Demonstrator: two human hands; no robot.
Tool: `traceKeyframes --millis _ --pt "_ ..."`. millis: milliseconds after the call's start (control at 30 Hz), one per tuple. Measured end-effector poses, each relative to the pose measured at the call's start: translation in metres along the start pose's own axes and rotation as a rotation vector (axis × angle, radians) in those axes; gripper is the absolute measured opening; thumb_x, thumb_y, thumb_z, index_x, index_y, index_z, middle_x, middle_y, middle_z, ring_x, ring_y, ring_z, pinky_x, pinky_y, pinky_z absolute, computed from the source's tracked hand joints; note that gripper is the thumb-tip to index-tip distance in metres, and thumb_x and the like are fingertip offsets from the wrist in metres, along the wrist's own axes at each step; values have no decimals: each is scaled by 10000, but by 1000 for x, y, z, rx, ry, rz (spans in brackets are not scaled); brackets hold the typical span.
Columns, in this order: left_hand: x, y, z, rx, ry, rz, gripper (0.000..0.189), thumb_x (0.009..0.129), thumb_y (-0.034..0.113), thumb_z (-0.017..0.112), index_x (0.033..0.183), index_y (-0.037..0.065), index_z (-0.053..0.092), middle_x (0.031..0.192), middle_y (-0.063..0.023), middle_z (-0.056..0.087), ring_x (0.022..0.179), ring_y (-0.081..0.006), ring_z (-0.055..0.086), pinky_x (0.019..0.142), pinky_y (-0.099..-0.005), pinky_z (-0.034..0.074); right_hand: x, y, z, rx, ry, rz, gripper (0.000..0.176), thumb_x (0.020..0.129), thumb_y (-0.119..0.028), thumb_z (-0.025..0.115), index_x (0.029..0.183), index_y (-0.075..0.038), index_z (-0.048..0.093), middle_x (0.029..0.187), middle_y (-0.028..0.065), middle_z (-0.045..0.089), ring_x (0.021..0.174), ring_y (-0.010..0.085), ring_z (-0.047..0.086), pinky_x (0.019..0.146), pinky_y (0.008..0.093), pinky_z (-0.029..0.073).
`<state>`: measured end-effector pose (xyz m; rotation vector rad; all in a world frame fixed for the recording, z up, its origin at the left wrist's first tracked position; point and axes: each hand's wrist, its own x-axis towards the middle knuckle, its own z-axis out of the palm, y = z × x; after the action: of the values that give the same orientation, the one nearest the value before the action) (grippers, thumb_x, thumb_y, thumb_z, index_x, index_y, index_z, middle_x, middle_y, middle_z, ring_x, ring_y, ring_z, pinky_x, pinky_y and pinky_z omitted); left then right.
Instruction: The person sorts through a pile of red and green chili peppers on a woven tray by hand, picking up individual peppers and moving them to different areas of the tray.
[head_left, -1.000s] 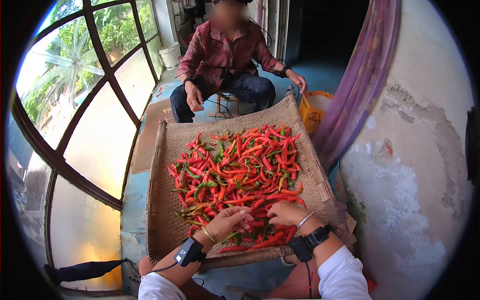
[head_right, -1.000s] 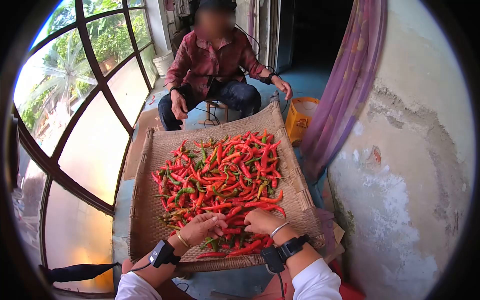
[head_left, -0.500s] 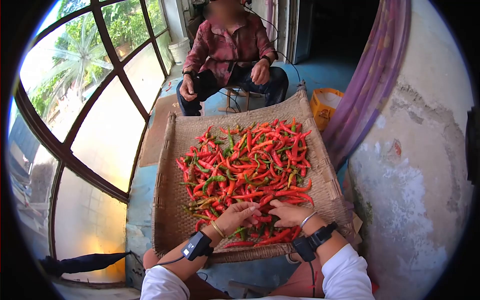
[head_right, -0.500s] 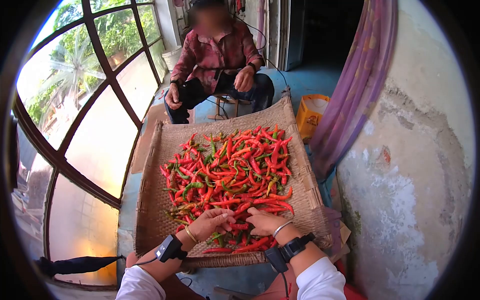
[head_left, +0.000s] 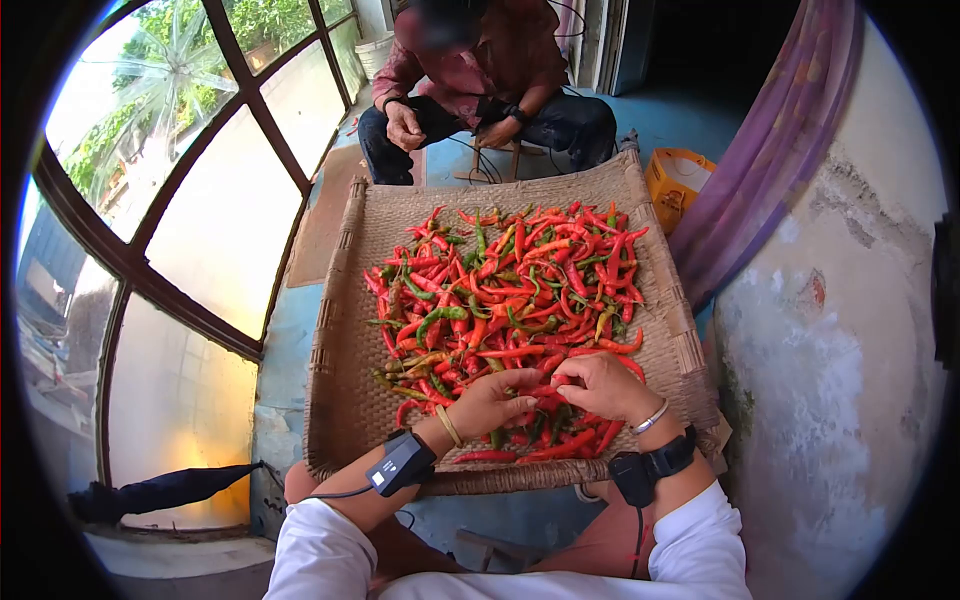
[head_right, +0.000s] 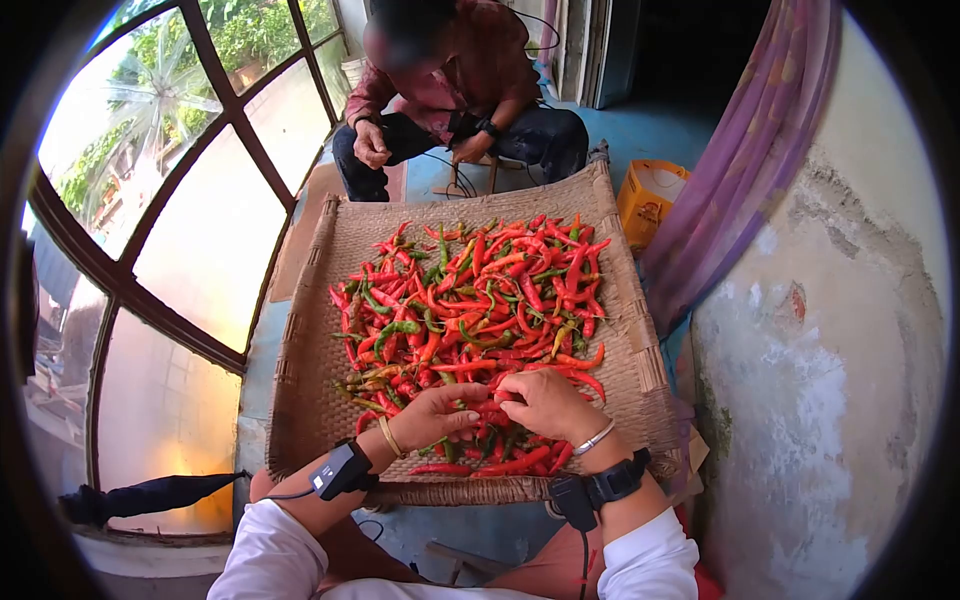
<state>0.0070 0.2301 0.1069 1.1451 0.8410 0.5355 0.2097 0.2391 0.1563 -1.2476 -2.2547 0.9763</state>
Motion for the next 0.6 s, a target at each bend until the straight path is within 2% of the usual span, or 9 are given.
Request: traceKeyframes --millis 100,167,233,300,333,433,533,567,600 --pt "-4 6 7 64 -9 40 280 846 110 495 1118 47 486 782 6 555 536 -38 499 474 -177 434 1 -17 -2 61 46 -33 111 706 -102 573 771 -12 582 663 67 567 609 146 548 559 264 422" --pt "-5 11 4 127 -43 11 244 845 131 502 1069 37 524 720 10 556 495 -36 486 450 -178 423 -1 -21 -1 166 70 37 97 694 -78 585 758 -7 573 638 40 547 579 106 521 534 244 408" --pt "-5 10 3 144 -26 13 243 843 166 510 1051 45 537 720 21 556 490 -34 485 449 -177 424 -1 -16 2 182 102 0 79 712 -70 589 752 -8 560 625 9 530 556 65 491 501 212 391" --pt "-4 11 1 169 -4 22 246 840 202 518 1034 53 550 719 32 556 486 -31 484 449 -175 425 -1 -12 3 459 168 196 80 740 -92 579 722 -22 545 581 -2 527 497 56 469 460 217 374" --pt "-5 12 0 190 37 20 244 838 204 522 1024 50 554 719 32 557 488 -30 482 447 -176 424 -1 -15 0 677 165 254 64 766 -87 566 734 -35 547 591 -28 512 480 17 434 431 167 348" --pt "-7 18 -3 146 98 56 236 830 200 535 1001 40 559 709 31 553 509 -29 483 459 -178 427 1 -15 -2 813 256 272 58 774 -90 564 748 -43 543 587 -16 512 462 19 432 421 151 353" --pt "-10 26 -13 -55 179 76 210 817 168 553 968 22 559 684 24 541 537 -34 491 494 -169 436 5 -9 -3 870 335 303 62 785 -97 557 779 -35 560 591 -8 524 470 25 452 432 148 368" --pt "-8 25 -19 9 268 75 204 821 165 547 959 15 556 687 13 548 533 -40 506 465 -168 432 5 -7 -4 900 379 316 71 790 -101 554 795 -32 568 593 -4 529 474 29 462 437 147 375" --pt "-7 28 -26 -85 329 74 245 822 167 545 1014 16 532 722 0 556 535 -45 516 449 -170 429 5 -6 -6 829 379 318 87 795 -105 551 831 -30 577 613 2 537 487 33 471 447 141 375"
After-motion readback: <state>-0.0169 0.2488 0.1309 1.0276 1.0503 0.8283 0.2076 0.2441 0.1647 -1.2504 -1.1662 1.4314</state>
